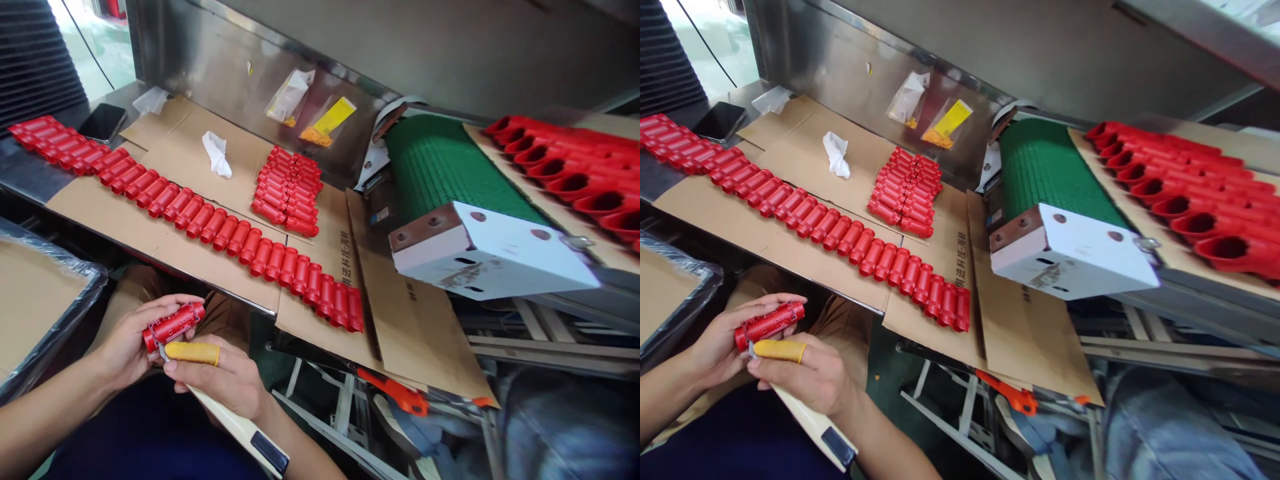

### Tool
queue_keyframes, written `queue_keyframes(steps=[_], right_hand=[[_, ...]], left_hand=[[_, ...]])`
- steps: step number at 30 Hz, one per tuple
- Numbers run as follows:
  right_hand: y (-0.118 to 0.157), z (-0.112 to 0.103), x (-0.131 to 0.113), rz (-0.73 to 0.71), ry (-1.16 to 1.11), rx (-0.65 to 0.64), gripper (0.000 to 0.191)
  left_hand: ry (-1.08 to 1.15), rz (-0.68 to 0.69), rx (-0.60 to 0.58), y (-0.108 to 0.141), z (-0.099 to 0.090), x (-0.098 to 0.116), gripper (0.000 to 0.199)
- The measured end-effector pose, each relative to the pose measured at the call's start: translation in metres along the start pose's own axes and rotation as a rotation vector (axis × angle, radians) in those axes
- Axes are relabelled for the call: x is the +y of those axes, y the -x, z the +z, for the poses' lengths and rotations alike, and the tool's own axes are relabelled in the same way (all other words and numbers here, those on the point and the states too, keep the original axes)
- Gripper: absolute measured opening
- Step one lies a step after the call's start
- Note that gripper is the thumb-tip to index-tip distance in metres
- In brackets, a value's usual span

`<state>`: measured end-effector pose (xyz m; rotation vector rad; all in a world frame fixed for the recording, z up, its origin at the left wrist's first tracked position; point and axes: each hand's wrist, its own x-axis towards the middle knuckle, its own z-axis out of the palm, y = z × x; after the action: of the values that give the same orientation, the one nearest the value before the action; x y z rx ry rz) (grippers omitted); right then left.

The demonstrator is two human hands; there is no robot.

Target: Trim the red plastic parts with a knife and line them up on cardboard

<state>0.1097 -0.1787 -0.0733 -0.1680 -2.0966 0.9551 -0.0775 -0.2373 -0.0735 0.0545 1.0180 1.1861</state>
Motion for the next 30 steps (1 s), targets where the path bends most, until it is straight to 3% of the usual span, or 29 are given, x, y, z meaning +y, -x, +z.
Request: queue_keyframes(steps=[9, 17, 27, 30], right_hand=[[-0.0002, -0.0018, -0.0022, 0.009, 0.004, -0.024, 0.021], [0.0034, 0.0034, 0.0027, -0.013, -0.012, 0.031, 0.027], [0.0020, 0.0002, -0.0036, 0.057, -0.067, 0.019, 0.021], [0.0023, -0.0025, -0.0030, 0.117, -0.071, -0.048, 0.021]], left_hand=[[-0.023, 0.034, 0.016, -0.0021, 0.0020, -0.0002, 0.041], [-0.032, 0.018, 0.039, -0.0009, 0.0025, -0.0002, 0.043], [-0.079, 0.051, 0.069, 0.0014, 0.0025, 0.0002, 0.040], [-0.089, 0.057, 0.071, 0.0015, 0.0033, 0.0018, 0.042]])
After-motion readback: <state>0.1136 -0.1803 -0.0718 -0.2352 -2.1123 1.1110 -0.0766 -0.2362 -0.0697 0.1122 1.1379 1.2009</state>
